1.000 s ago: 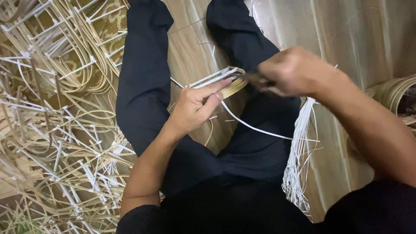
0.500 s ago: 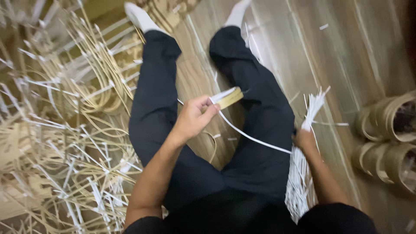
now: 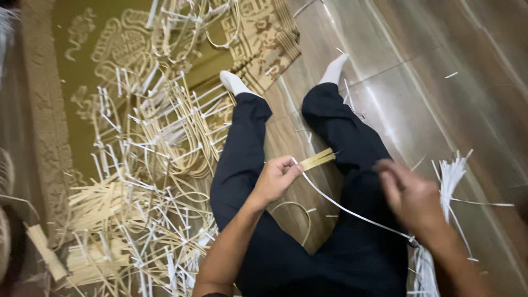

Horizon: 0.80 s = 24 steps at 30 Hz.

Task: The person sits on the floor and weaves white plastic strips around a curved bamboo frame. They use scissors to cut the plastic strips to length and tie them securely to the bamboo structure.

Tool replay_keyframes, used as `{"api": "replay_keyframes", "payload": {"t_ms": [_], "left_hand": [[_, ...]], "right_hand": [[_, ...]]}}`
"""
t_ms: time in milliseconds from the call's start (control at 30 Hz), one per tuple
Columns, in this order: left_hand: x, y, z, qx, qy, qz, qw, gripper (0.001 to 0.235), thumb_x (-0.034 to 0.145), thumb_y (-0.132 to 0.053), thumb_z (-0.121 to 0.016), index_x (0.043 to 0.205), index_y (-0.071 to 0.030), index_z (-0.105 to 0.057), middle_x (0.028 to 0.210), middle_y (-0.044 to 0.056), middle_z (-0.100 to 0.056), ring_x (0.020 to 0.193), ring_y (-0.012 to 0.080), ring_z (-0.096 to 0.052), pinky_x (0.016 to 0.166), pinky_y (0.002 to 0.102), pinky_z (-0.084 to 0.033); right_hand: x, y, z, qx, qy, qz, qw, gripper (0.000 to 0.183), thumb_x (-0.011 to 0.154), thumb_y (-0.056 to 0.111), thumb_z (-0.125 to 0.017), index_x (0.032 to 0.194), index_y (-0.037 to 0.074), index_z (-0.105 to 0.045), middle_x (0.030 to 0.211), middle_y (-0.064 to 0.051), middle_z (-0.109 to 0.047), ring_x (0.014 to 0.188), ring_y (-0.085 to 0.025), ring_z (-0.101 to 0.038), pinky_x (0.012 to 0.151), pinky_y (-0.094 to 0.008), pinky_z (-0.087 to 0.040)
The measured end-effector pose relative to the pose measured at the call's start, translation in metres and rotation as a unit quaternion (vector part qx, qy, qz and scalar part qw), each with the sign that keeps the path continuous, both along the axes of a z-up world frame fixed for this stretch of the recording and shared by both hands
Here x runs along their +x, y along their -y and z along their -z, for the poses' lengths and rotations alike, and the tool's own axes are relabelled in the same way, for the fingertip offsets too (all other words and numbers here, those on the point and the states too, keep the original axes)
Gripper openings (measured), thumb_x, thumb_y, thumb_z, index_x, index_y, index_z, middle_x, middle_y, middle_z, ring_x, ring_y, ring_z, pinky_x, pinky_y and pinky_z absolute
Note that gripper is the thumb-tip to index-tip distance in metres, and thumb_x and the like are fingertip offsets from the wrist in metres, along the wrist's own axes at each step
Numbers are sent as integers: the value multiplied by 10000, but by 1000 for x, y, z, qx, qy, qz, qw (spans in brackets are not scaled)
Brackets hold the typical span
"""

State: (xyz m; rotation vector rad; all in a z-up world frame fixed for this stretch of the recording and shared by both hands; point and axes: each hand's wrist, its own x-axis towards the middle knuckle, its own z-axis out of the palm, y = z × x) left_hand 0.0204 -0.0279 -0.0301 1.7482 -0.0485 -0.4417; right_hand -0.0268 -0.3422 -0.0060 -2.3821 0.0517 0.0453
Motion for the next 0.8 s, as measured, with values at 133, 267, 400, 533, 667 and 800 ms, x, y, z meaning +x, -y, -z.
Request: {"api": "replay_keyframes", "payload": {"t_ms": [133, 267, 400, 533, 667, 800], "left_hand": [[-3, -4, -1, 12, 7, -2, 1000, 241, 977, -219, -680, 829, -29, -682, 623, -92, -519, 582, -1, -413, 506, 234, -326], [-1, -3, 0, 12, 17, 2, 1000, 236, 977, -222, -685, 845, -27, -693, 637, -87, -526, 607, 0, -425, 524, 237, -346], [-3, -2, 0, 18, 38, 8, 999, 231, 980, -230, -680, 865, -31, -693, 672, -67, -581, 660, 12, -478, 573, 241, -407], [-3, -1, 4, 13, 61, 22, 998, 203, 979, -218, -644, 916, -36, -709, 733, -42, -653, 705, 23, -550, 617, 243, -459], [-4, -3, 5, 12, 77, 26, 997, 216, 1031, -206, -593, 935, -31, -674, 740, -2, -599, 712, 43, -528, 631, 253, -452], [-7, -3, -5, 30, 87, 47, 995, 242, 1063, -212, -556, 941, -25, -651, 715, 6, -601, 692, 47, -549, 626, 256, -464]], "right_hand": [[14, -58, -29, 64, 109, -111, 986, 286, 945, 229, -663, 1139, 30, -732, 1057, -173, -770, 913, -281, -749, 788, -377, -595], [25, -94, -4, 135, -62, -172, 974, 272, 942, 254, -673, 1095, 50, -767, 903, -100, -794, 785, -189, -731, 695, -335, -579], [30, -103, 6, 294, -188, -145, 926, 255, 966, 240, -671, 1014, 18, -787, 755, -57, -731, 659, -78, -597, 581, -267, -493], [32, -103, 1, 284, -187, -151, 928, 253, 968, 226, -644, 922, 21, -785, 649, 17, -735, 561, -28, -644, 512, -207, -501], [33, -89, -2, 352, -152, -120, 916, 220, 994, 190, -631, 971, 12, -759, 666, 41, -674, 571, -18, -551, 497, -204, -429], [34, -64, -12, 372, -208, -88, 900, 221, 1011, 178, -634, 938, 18, -768, 593, 33, -605, 489, -25, -476, 439, -213, -350]]}}
